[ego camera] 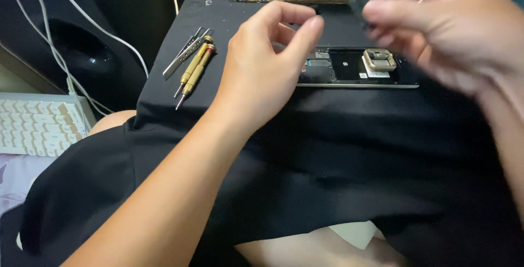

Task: Using precision tools to install small electronic components into a device housing, likely a smartwatch.

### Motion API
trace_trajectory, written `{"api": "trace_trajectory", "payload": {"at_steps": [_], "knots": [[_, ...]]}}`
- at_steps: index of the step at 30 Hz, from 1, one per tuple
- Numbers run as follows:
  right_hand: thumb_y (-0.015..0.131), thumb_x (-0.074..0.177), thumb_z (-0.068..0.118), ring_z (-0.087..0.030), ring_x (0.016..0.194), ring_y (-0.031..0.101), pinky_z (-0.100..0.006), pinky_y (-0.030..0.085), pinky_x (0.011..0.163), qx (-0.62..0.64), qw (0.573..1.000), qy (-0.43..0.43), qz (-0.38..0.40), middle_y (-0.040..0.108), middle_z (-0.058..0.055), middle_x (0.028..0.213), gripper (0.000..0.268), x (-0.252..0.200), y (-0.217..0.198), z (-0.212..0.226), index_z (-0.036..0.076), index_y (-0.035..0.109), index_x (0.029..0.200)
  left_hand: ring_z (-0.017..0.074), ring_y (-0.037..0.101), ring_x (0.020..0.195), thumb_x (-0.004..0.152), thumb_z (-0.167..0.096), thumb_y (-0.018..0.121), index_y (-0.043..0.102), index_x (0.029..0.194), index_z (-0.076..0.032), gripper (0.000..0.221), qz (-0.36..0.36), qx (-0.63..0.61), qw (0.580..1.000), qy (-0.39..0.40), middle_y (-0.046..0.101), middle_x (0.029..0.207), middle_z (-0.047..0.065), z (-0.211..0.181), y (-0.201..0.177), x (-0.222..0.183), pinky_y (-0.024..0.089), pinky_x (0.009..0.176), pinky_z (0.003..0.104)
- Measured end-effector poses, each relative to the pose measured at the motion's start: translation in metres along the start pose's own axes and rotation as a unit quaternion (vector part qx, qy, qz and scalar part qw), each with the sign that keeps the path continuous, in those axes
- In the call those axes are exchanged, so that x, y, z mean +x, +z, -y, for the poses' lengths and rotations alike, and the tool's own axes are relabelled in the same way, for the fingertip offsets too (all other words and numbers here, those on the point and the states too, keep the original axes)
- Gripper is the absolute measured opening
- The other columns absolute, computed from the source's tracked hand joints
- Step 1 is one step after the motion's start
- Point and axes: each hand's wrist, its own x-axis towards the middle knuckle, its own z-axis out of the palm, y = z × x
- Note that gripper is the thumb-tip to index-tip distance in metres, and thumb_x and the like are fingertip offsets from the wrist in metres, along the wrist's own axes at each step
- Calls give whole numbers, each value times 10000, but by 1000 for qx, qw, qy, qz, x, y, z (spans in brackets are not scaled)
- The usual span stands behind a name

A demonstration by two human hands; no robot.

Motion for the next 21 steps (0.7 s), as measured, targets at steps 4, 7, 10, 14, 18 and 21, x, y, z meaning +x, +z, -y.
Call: {"api": "trace_trajectory", "payload": {"at_steps": [4, 7, 10, 14, 18, 21], "knots": [[694, 866, 33, -130, 759, 640, -178, 527, 689, -14, 999, 36, -15, 701, -78, 974, 416, -35, 40, 15, 95, 676, 1277, 49, 582, 515, 817, -369, 614, 723, 1147, -85, 448, 75, -189, 966, -162, 752, 845, 96, -38, -4, -8, 546, 489, 184], [683, 893, 39, -132, 781, 610, -188, 495, 671, 4, 998, 49, -24, 655, -78, 960, 405, -47, 48, 17, 83, 663, 1296, 85, 622, 532, 889, -186, 678, 764, 1018, -57, 202, 45, -199, 968, -147, 754, 740, 40, -42, -5, -14, 560, 518, 226], [644, 927, 138, -70, 807, 607, -161, 522, 769, 127, 991, 30, -15, 669, -10, 985, 410, -53, 40, 4, 152, 619, 1336, 107, 638, 536, 861, -145, 667, 749, 973, 4, 203, 23, -270, 951, -152, 739, 717, 104, -51, -7, -19, 600, 552, 229], [735, 909, 255, -108, 928, 612, -151, 507, 776, 261, 958, -60, 99, 659, -78, 1203, 539, -61, 41, -6, 84, 581, 1397, 148, 675, 570, 801, -217, 670, 727, 992, 42, 327, -1, -361, 914, -186, 791, 845, 173, -61, -9, -28, 621, 621, 269], [803, 924, 231, -70, 909, 557, -145, 497, 824, 393, 909, -85, 111, 635, -97, 1289, 570, -70, 49, -8, 9, 569, 1393, 185, 699, 695, 908, -123, 648, 739, 1091, 100, 303, 12, -473, 871, -130, 752, 998, 198, -58, -8, -36, 638, 752, 283], [870, 870, 293, -66, 968, 582, -148, 526, 887, 398, 905, -109, 103, 675, -69, 1217, 615, -69, 53, -9, -8, 626, 1347, 218, 720, 707, 771, -200, 668, 705, 992, 102, 376, 2, -464, 875, -139, 763, 948, 228, -67, -10, -37, 649, 758, 314]]}}
